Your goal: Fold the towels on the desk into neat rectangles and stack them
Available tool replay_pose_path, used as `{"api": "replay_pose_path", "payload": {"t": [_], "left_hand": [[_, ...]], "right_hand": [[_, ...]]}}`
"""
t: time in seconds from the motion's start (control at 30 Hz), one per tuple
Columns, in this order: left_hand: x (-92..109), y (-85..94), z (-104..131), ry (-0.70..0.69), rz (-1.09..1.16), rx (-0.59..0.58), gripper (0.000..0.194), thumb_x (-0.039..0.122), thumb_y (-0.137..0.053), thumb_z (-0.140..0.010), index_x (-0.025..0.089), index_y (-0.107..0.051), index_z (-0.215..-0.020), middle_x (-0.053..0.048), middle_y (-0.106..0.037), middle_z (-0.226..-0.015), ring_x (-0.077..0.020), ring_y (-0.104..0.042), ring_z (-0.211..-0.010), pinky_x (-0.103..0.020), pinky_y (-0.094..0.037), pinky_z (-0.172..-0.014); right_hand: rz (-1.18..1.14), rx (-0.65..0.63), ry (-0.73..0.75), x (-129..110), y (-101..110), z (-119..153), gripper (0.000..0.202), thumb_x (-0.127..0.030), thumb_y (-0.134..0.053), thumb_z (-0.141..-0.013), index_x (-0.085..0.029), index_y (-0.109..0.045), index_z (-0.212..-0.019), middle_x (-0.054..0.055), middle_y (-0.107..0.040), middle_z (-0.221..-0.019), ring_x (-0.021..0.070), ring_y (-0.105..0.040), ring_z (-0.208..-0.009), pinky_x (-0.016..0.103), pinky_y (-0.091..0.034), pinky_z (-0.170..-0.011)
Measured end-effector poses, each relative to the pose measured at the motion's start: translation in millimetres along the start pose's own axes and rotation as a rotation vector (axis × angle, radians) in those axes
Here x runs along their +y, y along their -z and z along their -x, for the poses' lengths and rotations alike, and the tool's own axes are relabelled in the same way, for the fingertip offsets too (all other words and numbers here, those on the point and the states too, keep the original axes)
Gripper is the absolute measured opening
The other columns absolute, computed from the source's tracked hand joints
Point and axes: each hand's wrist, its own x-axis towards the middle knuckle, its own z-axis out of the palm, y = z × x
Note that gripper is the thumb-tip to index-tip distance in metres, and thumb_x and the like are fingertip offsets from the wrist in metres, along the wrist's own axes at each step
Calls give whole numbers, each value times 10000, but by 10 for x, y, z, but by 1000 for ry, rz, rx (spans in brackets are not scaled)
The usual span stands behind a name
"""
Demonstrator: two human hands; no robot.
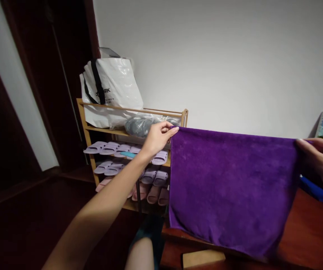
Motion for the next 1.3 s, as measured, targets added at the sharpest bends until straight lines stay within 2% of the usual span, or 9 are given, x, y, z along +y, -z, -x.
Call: {"api": "replay_pose_path", "payload": {"t": [0.1,0.27,0.5,0.67,0.83,0.97,1.03,1.17,1.3], "left_hand": [[-498,-352,-78,92,-358,63,136,294,-605,-802,167,-610,-754,30,-593,-662,-110,-538,-601,-208,-402,-589],[-1262,-890,-21,271,-528,-6,98,228,-664,-775,160,-643,-708,-1,-621,-686,-151,-575,-701,-235,-398,-652],[-1906,-1196,-76,447,-678,-66,79,270,-668,-801,199,-662,-766,-28,-672,-802,-178,-618,-802,-244,-419,-677],[-2198,-1372,-68,464,-789,-143,82,293,-637,-829,213,-651,-838,-43,-652,-974,-201,-615,-911,-261,-444,-703],[-2441,-1491,110,440,-908,-264,115,238,-566,-865,183,-631,-943,-98,-614,-1050,-246,-613,-945,-327,-472,-751],[-2425,-1553,232,308,-972,-351,304,91,-440,-871,161,-558,-1142,-169,-508,-1252,-300,-538,-1095,-418,-440,-859],[-2366,-1598,268,192,-965,-410,409,68,-414,-865,192,-490,-1247,-138,-422,-1372,-291,-442,-1212,-430,-372,-960],[-2342,-1689,390,-8,-879,-600,455,278,-404,-928,287,-356,-1380,0,-236,-1515,-215,-243,-1358,-369,-220,-1089],[-2461,-1724,527,61,-850,-779,541,497,-264,-947,224,-342,-1408,-76,-298,-1487,-246,-235,-1368,-478,-209,-1081]], "right_hand": [[-27,-245,-128,134,-418,-168,517,-578,-562,-738,-133,-668,-979,50,-664,-797,89,-543,-653,247,-406,-617],[109,-350,-203,794,-1241,-250,400,-478,-581,-778,-100,-674,-868,51,-651,-751,116,-568,-709,255,-422,-671],[261,-455,-217,1363,-1970,-112,422,-544,-503,-827,-143,-630,-858,14,-637,-765,129,-598,-763,317,-469,-766],[299,-557,-194,1658,-2310,-71,438,-552,-449,-854,-155,-627,-908,23,-643,-847,132,-596,-806,329,-470,-802],[381,-629,-182,1854,-2511,122,413,-523,-421,-873,-173,-621,-962,47,-645,-926,149,-593,-887,352,-457,-830],[521,-603,-148,1819,-2597,307,353,-448,-420,-860,-188,-642,-947,133,-615,-1066,281,-541,-1040,536,-357,-906],[561,-564,-96,1717,-2645,380,417,-442,-375,-866,-179,-594,-1103,161,-535,-1225,320,-453,-1164,599,-254,-965],[520,-602,70,1494,-2776,570,589,-555,-196,-893,-281,-287,-1406,43,-275,-1478,201,-238,-1353,504,-152,-1084],[492,-771,111,1417,-2849,779,638,-669,-185,-851,-356,-310,-1393,-7,-285,-1477,172,-219,-1372,463,-224,-1081]]}}
